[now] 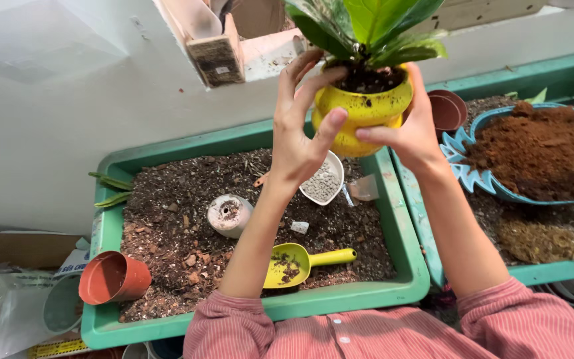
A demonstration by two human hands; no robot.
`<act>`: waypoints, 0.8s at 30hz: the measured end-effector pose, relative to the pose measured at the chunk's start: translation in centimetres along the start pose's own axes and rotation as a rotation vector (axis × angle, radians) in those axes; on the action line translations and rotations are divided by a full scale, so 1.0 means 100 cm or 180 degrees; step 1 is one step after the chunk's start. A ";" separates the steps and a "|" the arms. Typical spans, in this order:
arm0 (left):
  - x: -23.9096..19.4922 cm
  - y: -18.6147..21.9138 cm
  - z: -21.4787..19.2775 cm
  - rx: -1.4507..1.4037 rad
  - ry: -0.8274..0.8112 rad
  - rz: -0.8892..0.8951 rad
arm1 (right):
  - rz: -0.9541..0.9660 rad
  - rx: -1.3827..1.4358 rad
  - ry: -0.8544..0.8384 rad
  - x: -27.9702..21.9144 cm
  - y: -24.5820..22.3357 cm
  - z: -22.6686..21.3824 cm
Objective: The person repots a leafy green plant into a yellow pot. They use a small green scoop to add soil around the plant, adjust the plant's position, and gently press the soil to secure it.
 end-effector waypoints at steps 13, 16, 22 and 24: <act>-0.023 -0.013 -0.018 0.0103 -0.0084 -0.0055 | 0.0129 0.0153 -0.0115 0.004 0.030 0.021; -0.048 -0.019 -0.020 -0.0682 0.0928 -0.0378 | 0.0254 0.0336 -0.0114 0.004 0.043 0.017; -0.092 -0.056 0.032 -0.4204 0.1801 -0.2592 | 0.0118 -0.0275 -0.0692 0.000 0.062 0.021; -0.093 -0.054 0.043 -0.5128 0.1784 -0.2707 | 0.0179 -0.0118 -0.0745 0.001 0.069 0.027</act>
Point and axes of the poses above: each hand's wrist, its own x-axis towards the middle knuckle, its own z-axis out of the palm, y = z × x, the point moved 6 cm from there along x, towards the middle knuckle, and after that the axes turned 8 degrees about z, right-handed, at the moved point
